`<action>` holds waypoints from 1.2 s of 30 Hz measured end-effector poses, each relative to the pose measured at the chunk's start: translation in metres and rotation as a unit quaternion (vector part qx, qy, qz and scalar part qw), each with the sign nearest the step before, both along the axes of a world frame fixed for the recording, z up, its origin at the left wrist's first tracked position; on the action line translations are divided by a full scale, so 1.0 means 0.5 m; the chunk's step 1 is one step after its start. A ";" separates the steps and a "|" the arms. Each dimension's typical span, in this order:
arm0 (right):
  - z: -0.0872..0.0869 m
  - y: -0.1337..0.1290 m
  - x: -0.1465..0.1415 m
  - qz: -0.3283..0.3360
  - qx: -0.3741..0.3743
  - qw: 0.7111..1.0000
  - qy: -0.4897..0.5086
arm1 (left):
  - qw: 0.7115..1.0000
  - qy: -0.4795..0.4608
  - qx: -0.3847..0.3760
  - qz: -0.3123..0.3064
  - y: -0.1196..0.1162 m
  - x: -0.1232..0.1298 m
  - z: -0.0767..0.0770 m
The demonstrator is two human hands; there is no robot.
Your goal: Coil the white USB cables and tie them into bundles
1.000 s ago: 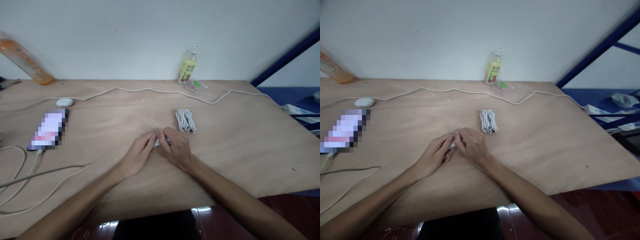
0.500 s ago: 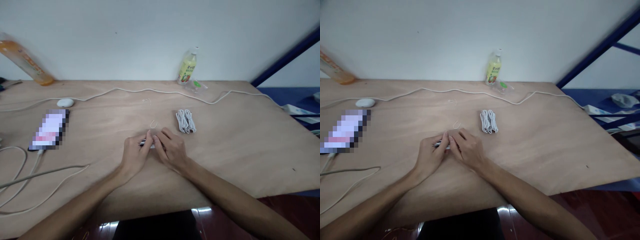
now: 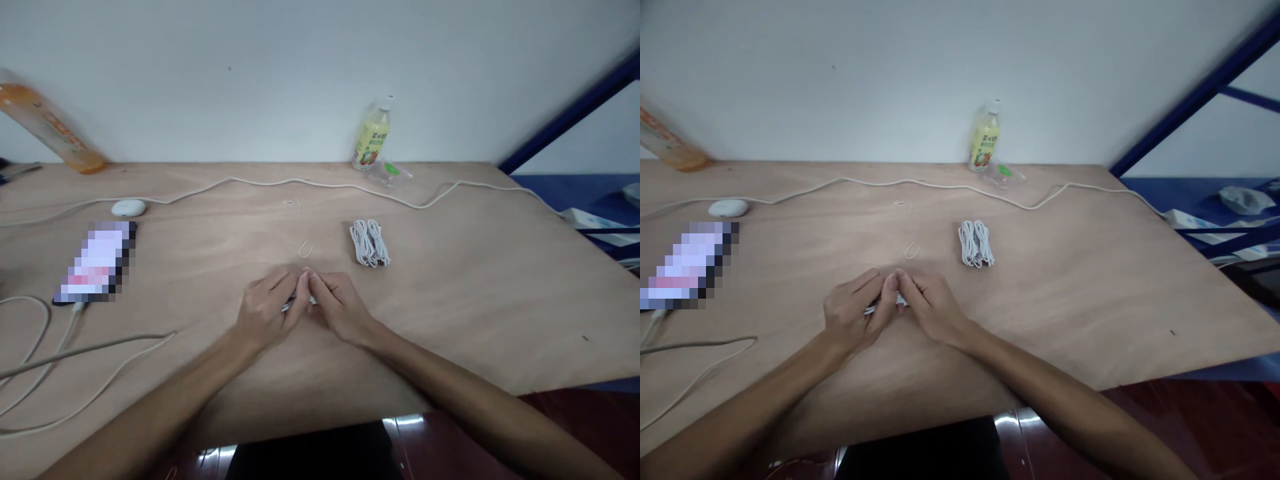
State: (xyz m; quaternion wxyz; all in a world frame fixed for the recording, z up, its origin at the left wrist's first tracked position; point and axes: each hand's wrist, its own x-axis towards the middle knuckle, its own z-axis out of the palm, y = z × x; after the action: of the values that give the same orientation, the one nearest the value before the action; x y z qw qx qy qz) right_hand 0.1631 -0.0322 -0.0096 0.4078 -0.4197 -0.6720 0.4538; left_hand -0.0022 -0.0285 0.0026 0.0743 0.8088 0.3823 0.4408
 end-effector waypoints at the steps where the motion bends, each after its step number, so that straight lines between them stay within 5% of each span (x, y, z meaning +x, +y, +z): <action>1: -0.002 0.000 -0.002 -0.013 0.017 1.000 0.000 | 1.000 0.003 0.028 0.004 0.003 0.000 -0.004; 5: -0.017 -0.001 -0.011 -0.089 0.176 0.978 -0.068 | 0.998 -0.020 0.054 0.025 0.008 0.008 -0.014; 11: -0.023 -0.006 -0.012 -0.110 0.274 0.943 -0.155 | 0.983 -0.071 -0.148 0.081 0.000 0.017 -0.001; 17: -0.013 -0.001 -0.003 -0.170 0.488 0.811 -0.274 | 0.916 -0.136 -0.375 0.051 0.009 0.019 0.002; 20: -0.014 0.010 -0.003 -0.176 0.529 0.783 -0.277 | 0.899 -0.145 -0.414 0.011 0.006 0.020 -0.001; 23: -0.015 0.018 -0.002 -0.164 0.509 0.812 -0.234 | 0.938 -0.114 -0.328 0.009 -0.001 0.019 -0.005; 27: -0.011 0.016 0.000 -0.158 0.368 0.902 -0.159 | 0.995 -0.036 -0.089 -0.007 -0.003 0.014 -0.010; 31: -0.002 0.013 0.003 -0.125 0.125 0.981 -0.079 | 0.989 0.079 0.121 0.011 0.008 0.009 -0.013; 36: 0.005 0.016 0.002 -0.045 -0.021 0.999 -0.016 | 0.970 0.128 0.203 0.042 0.018 0.010 -0.016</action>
State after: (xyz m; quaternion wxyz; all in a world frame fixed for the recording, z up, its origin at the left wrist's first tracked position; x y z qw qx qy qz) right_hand 0.1643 -0.0240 -0.0072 0.4078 -0.4652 -0.6495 0.4421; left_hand 0.0027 -0.0193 -0.0056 -0.1599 0.8400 0.3243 0.4046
